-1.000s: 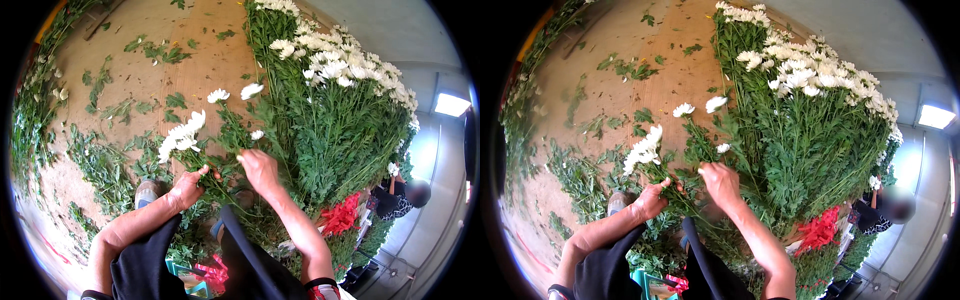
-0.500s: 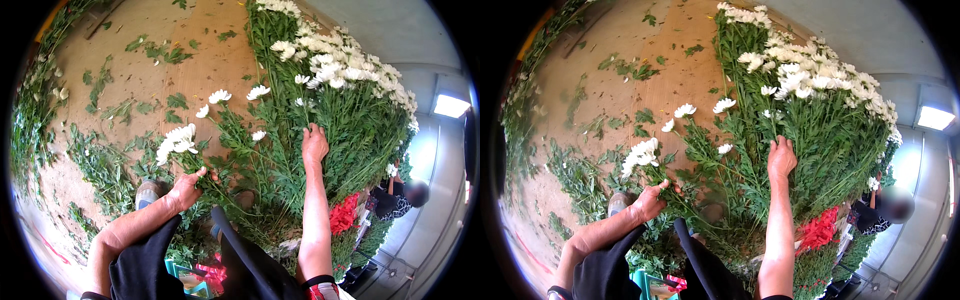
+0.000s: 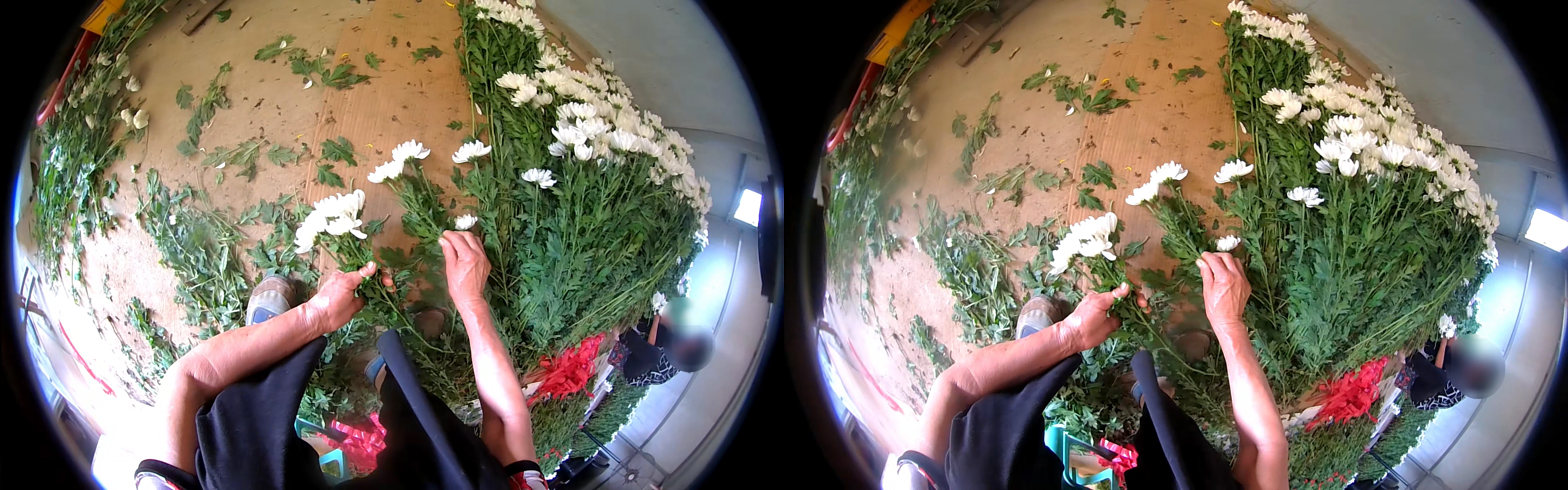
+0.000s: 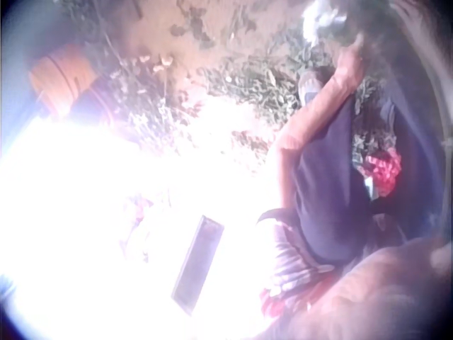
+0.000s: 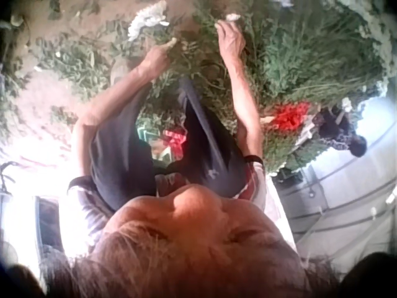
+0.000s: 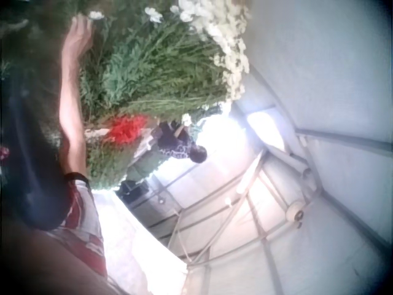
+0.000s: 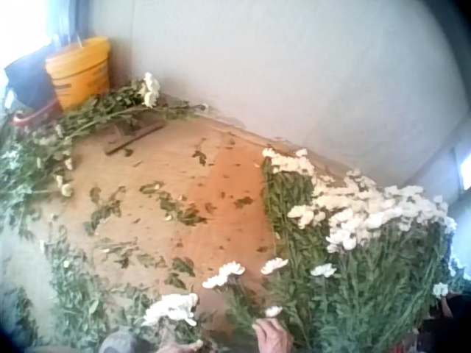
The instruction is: The person picks up white flowers from the floor and bundles them together using a red ribbon.
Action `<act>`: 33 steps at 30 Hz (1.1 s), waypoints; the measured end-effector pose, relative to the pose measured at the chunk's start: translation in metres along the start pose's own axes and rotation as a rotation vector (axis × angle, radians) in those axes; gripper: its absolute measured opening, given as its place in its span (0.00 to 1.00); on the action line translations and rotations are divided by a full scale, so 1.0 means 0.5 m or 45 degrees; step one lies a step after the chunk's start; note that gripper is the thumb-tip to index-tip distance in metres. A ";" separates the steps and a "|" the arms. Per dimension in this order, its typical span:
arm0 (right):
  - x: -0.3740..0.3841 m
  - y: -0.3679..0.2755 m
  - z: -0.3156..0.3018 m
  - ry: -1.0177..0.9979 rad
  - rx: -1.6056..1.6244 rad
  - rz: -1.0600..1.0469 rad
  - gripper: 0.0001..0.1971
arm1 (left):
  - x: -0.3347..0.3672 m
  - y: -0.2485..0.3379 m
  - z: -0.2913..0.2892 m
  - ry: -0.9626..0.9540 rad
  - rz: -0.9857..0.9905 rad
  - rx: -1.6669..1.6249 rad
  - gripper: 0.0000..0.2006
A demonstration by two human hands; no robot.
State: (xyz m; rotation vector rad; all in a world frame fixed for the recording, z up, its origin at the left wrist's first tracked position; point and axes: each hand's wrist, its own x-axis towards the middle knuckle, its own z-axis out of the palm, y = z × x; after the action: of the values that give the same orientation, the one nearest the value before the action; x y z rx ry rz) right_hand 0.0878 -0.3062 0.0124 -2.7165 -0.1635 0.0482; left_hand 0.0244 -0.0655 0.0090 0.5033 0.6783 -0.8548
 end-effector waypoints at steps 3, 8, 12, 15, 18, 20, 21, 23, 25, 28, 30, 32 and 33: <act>0.006 -0.003 0.023 0.045 -0.074 -0.033 0.11 | -0.002 0.000 -0.004 0.007 0.040 0.084 0.17; -0.005 0.027 0.035 -0.038 -0.263 -0.113 0.10 | -0.003 0.011 0.009 -0.029 0.045 -0.044 0.15; -0.038 -0.022 -0.023 -0.003 0.185 0.130 0.08 | 0.010 0.027 -0.010 0.054 0.036 -0.027 0.16; -0.075 -0.114 -0.091 -0.199 0.337 0.341 0.07 | 0.029 0.019 -0.026 0.111 0.099 -0.097 0.16; -0.118 -0.146 -0.084 -0.110 0.398 0.150 0.08 | 0.026 0.027 -0.012 0.001 0.271 0.129 0.12; -0.134 -0.134 -0.064 -0.122 0.435 0.156 0.09 | 0.025 0.017 -0.005 -0.098 0.592 0.516 0.12; -0.138 -0.127 -0.053 -0.102 0.426 0.155 0.09 | 0.025 0.014 -0.003 -0.125 0.710 0.669 0.12; -0.140 -0.127 -0.045 -0.064 0.415 0.150 0.08 | 0.029 0.016 -0.005 -0.125 0.744 0.841 0.13; -0.134 -0.133 -0.040 -0.029 0.414 0.134 0.08 | 0.026 0.023 -0.001 -0.086 0.546 0.663 0.14; -0.137 -0.120 -0.033 -0.039 0.430 0.131 0.08 | 0.009 0.047 0.029 -0.064 0.096 0.055 0.14; -0.137 -0.122 -0.035 -0.130 0.401 0.067 0.10 | 0.018 0.041 0.019 -0.147 0.074 -0.122 0.16; -0.138 -0.123 -0.038 -0.197 0.345 -0.003 0.12 | 0.020 0.044 0.036 -0.185 0.095 -0.221 0.20; -0.141 -0.124 -0.038 -0.221 0.306 -0.042 0.13 | 0.023 0.039 0.034 -0.190 0.112 -0.169 0.21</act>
State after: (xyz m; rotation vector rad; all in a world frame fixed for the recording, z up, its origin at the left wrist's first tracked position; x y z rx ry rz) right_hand 0.0121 -0.2663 0.0560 -2.4674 -0.2365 0.2770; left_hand 0.0513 -0.0715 0.0152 0.3437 0.5678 -0.7506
